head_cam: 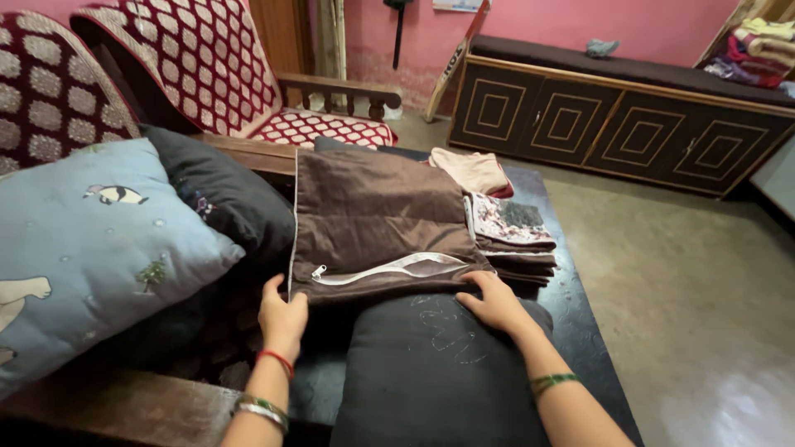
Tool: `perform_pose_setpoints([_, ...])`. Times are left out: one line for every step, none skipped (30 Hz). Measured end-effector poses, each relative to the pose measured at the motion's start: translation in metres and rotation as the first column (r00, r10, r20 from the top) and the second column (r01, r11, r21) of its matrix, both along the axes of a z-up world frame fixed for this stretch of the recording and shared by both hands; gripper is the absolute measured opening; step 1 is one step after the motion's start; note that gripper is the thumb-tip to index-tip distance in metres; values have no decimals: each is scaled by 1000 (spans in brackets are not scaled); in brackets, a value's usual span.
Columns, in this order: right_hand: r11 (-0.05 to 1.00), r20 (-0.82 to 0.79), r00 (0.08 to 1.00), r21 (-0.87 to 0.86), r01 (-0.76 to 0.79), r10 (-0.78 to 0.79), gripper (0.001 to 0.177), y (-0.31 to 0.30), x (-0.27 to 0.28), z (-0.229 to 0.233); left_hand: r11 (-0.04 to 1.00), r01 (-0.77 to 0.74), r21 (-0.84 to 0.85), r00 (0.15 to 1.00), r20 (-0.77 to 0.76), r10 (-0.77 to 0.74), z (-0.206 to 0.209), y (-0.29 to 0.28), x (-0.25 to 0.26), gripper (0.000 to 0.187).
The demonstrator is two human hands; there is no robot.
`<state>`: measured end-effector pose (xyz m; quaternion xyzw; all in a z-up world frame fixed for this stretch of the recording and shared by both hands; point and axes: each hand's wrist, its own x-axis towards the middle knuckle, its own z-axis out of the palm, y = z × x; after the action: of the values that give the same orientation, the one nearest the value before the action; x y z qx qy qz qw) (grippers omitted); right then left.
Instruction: The person inserts pillow inserts into various pillowcases, including a red one, a beige one, and a brown one. They manipulate the fabric to fit the inserts, zip the closures, and smooth the surfaces. The person handles the pillows one at a time, stacking the finished ones on a table.
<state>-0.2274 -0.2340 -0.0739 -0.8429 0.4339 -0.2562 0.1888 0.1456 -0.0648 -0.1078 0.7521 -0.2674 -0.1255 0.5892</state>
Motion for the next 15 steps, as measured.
perform_pose_setpoints([1000, 3, 1000, -27, 13, -13, 56, 6, -8, -1, 990, -116, 77, 977, 188, 99, -1, 7, -12, 62])
perform_pose_setpoints([998, 6, 1000, -53, 28, -28, 65, 13, -17, -2, 990, -82, 115, 988, 139, 66, -2, 15, -25, 68])
perform_pose_setpoints([993, -25, 993, -24, 115, -115, 68, 19, -26, -3, 987, -47, 151, 995, 89, 34, -6, 25, -39, 74])
perform_pose_setpoints([979, -59, 977, 0, 204, -203, 71, 27, -37, -3, 983, -8, 183, 999, 38, 1, -8, 30, -50, 80])
perform_pose_setpoints([956, -95, 953, 22, 291, -288, 75, 35, -47, -2, 974, 38, 223, 999, 8, -40, -11, 33, -59, 84])
perform_pose_setpoints([934, -56, 937, 78, 350, -346, 79, 46, -57, -1, 962, 84, 261, 996, -24, -81, -16, 36, -69, 88])
perform_pose_setpoints([905, -20, 914, 136, 403, -405, 84, 58, -67, 1, 946, 132, 296, 991, -57, -120, -20, 38, -77, 93])
perform_pose_setpoints([870, 15, 885, 194, 453, -465, 88, 67, -72, 5, 946, 194, 258, 977, -138, -163, -24, 39, -84, 94])
perform_pose_setpoints([793, 44, 845, 376, 480, -532, 93, 76, -78, 9, 943, 254, 214, 954, -217, -207, -27, 39, -91, 96])
perform_pose_setpoints([689, 60, 797, 545, 478, -601, 99, 88, -87, 14, 936, 310, 166, 922, -293, -253, -28, 38, -98, 97])
perform_pose_setpoints([562, 61, 742, 695, 448, -667, 105, 96, -93, 17, 924, 365, 114, 878, -371, -301, -26, 37, -101, 96])
perform_pose_setpoints([525, 48, 740, 736, 427, -671, 106, 102, -97, 18, 909, 413, 57, 826, -444, -347, -23, 39, -102, 95])
perform_pose_setpoints([485, 36, 739, 775, 404, -673, 107, 109, -104, 17, 891, 454, -3, 765, -511, -391, -19, 41, -104, 93])
perform_pose_setpoints([447, 26, 740, 812, 376, -672, 108, 113, -110, 15, 882, 469, 34, 755, -534, -381, -13, 45, -107, 94])
perform_pose_setpoints([450, 62, 737, 825, 342, -673, 107, 117, -116, 12, 872, 485, 70, 745, -555, -370, -6, 48, -109, 96])
